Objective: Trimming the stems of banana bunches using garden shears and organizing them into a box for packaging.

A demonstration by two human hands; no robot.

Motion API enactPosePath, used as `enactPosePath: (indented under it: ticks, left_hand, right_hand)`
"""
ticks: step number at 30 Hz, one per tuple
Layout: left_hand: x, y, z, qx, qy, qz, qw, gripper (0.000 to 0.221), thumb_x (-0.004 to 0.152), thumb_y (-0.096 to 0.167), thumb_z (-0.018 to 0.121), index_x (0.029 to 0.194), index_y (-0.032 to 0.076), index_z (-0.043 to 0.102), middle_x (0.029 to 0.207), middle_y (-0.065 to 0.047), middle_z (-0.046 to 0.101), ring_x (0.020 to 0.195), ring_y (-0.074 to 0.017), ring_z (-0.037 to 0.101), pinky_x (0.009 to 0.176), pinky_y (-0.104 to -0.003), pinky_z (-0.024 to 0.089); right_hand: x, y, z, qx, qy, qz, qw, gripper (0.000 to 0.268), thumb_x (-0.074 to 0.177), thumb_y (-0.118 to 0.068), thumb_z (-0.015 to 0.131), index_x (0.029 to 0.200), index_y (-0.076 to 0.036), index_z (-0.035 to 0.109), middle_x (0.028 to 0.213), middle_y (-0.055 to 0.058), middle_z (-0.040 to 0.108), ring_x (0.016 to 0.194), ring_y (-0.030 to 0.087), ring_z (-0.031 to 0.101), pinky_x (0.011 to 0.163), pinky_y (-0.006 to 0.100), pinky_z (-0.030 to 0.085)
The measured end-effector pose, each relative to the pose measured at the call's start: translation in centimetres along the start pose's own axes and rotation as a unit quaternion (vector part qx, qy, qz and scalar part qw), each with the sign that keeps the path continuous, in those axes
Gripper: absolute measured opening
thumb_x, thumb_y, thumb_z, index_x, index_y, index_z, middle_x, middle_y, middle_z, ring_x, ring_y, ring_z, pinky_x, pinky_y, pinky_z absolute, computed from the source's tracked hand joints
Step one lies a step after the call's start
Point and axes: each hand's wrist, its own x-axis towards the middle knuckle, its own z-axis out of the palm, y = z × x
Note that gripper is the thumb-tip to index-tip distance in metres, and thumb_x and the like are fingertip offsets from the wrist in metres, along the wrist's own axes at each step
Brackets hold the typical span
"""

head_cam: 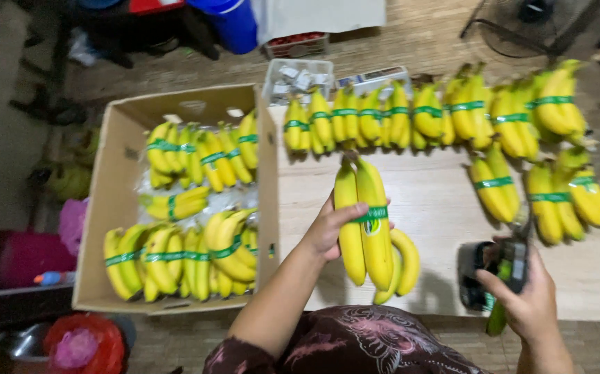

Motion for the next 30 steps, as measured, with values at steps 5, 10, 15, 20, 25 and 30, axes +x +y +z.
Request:
enactPosePath:
  ticks: [5,10,15,20,25,30]
  left_hand:
    - [-9.0,5.1,-2.3,0.159,0.22,0.004,0.963,0.088,0.072,0.004,0.078,0.15,0.013,0.04,0.124,-0.017,0.064,0.105,-0.0295,0.066,0.091,-0.046,0.059]
    - [-14.5,6.0,-9.7,0.146,0.208,0.076,0.964,0.097,0.073,-0.004,0.086,0.154,0.009,0.035,0.126,-0.024,0.063,0.106,-0.0416,0.068,0.081,-0.056,0.062]
    - [-17.5,7.2,-13.2,0.13,0.208,0.102,0.964,0.088,0.07,-0.01,0.085,0.147,0.012,0.048,0.119,-0.022,0.069,0.102,-0.0379,0.07,0.077,-0.054,0.064]
    - [-20.2,9.6,-12.8,0.163,0.23,0.101,0.954,0.088,0.072,-0.008,0.083,0.148,0.007,0.044,0.121,-0.023,0.066,0.106,-0.0375,0.067,0.082,-0.052,0.062]
    - [-21.0,10.4,-13.3,0.176,0.227,0.089,0.954,0.088,0.072,-0.008,0.082,0.149,0.006,0.042,0.121,-0.022,0.065,0.107,-0.035,0.066,0.083,-0.05,0.062]
    - [-20.6,11.0,-14.0,0.2,0.231,0.063,0.95,0.092,0.073,-0.006,0.082,0.152,0.004,0.036,0.124,-0.027,0.062,0.111,-0.04,0.064,0.085,-0.055,0.06]
  right_hand:
    - [3.5,-8.4,10.6,-0.255,-0.112,-0.282,0.918,0.081,0.062,-0.034,0.084,0.133,-0.004,0.057,0.122,0.017,0.066,0.113,0.037,0.061,0.101,0.046,0.045]
    - [3.6,-13.6,20.8,-0.31,-0.193,-0.284,0.886,0.091,0.051,-0.028,0.089,0.136,-0.012,0.062,0.106,0.009,0.068,0.11,0.034,0.065,0.099,0.048,0.05]
    - [3.7,-15.9,26.8,-0.292,-0.298,-0.277,0.866,0.088,0.054,-0.029,0.088,0.136,-0.013,0.06,0.109,0.01,0.068,0.114,0.033,0.063,0.102,0.046,0.047]
    - [3.1,-18.4,29.5,-0.255,-0.37,-0.249,0.858,0.086,0.054,-0.022,0.087,0.135,-0.011,0.059,0.107,0.014,0.069,0.114,0.037,0.063,0.104,0.049,0.045]
    - [3.0,-18.7,30.7,-0.262,-0.385,-0.24,0.852,0.084,0.056,-0.022,0.086,0.135,-0.009,0.058,0.107,0.017,0.069,0.113,0.038,0.064,0.106,0.05,0.044]
    - [3.1,-16.0,31.0,-0.321,-0.345,-0.22,0.854,0.085,0.053,-0.035,0.089,0.132,-0.018,0.061,0.103,0.012,0.07,0.106,0.034,0.069,0.099,0.048,0.052]
